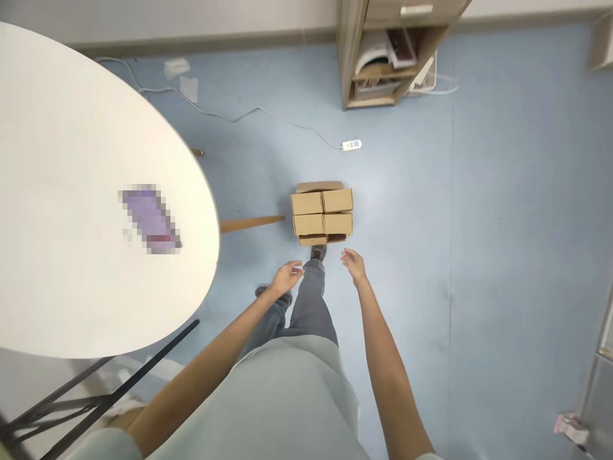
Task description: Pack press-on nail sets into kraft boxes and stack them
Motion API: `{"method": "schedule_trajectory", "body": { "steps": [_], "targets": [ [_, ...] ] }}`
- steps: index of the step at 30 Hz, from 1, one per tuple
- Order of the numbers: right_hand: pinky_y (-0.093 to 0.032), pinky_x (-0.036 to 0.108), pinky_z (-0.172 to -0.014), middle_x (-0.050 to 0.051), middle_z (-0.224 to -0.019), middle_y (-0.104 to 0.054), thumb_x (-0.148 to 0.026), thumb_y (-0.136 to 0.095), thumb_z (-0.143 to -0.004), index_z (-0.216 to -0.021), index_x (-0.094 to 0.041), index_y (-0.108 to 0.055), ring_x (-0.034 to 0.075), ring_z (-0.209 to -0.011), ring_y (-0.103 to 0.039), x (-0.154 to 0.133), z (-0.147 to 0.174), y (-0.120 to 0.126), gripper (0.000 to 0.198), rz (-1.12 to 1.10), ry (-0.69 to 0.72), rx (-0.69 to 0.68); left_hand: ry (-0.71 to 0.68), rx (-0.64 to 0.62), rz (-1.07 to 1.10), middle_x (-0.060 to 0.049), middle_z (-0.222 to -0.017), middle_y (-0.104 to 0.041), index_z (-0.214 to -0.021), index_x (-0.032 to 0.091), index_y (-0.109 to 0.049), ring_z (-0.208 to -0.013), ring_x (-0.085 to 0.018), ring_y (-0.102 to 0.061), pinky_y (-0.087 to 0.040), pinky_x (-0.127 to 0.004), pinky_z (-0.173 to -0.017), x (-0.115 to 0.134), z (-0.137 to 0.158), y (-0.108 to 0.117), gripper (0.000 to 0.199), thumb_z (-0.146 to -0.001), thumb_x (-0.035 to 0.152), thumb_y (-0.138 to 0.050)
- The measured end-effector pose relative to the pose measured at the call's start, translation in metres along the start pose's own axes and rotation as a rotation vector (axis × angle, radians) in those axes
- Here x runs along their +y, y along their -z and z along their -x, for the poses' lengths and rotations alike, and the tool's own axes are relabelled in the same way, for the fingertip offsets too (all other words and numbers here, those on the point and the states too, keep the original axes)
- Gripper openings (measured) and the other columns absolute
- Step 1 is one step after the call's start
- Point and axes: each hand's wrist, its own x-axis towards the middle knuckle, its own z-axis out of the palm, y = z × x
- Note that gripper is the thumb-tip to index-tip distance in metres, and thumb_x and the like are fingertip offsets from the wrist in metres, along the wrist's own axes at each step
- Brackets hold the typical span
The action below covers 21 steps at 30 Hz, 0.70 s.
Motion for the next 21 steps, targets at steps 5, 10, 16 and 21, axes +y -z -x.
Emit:
{"method": "schedule_trajectory", "body": {
  "steps": [5,10,16,21],
  "targets": [
    [-0.059,0.046,-0.101,0.014,-0.120,-0.082,-0.058,-0.090,-0.068,-0.108,-0.021,-0.080,0.029,-0.105,-0.079,-0.021,0.112,-0.019,0.056,0.061,0.153,-0.092,-0.186,0.026,0.178,-0.014,-0.135,-0.077,-0.120,0.017,-0.076,-0.108,-0.025,-0.080,-0.063,-0.041,-0.104,0.005,0.093,0.035,0.031,-0.093,0.024,-0.064],
    [-0.060,0.050,-0.101,0.015,-0.121,-0.082,-0.069,-0.089,-0.065,-0.110,-0.021,-0.080,0.032,-0.106,-0.079,-0.033,0.219,-0.067,0.066,0.139,0.374,-0.173,-0.436,0.116,0.295,-0.015,-0.132,-0.078,-0.121,0.017,-0.078,-0.106,-0.027,-0.080,-0.063,-0.044,-0.104,0.006,0.193,0.084,0.036,-0.092,0.032,-0.064],
    [-0.060,0.051,-0.105,0.016,-0.124,-0.082,-0.071,-0.085,-0.075,-0.118,-0.021,-0.079,0.034,-0.114,-0.078,-0.021,0.339,-0.161,0.067,0.224,0.610,-0.340,-0.652,0.289,0.501,-0.012,-0.131,-0.079,-0.126,0.020,-0.078,-0.119,-0.028,-0.077,-0.061,-0.045,-0.109,-0.051,0.318,0.160,0.044,-0.095,0.048,-0.064],
    [-0.060,0.049,-0.105,0.016,-0.130,-0.080,-0.072,-0.077,-0.085,-0.127,-0.021,-0.077,0.032,-0.116,-0.078,0.017,0.424,-0.238,0.066,0.290,0.779,-0.456,-0.649,0.457,0.693,-0.011,-0.124,-0.082,-0.120,0.021,-0.079,-0.120,-0.028,-0.077,-0.060,-0.045,-0.111,-0.139,0.396,0.207,0.042,-0.093,0.051,-0.071]
  ]
}}
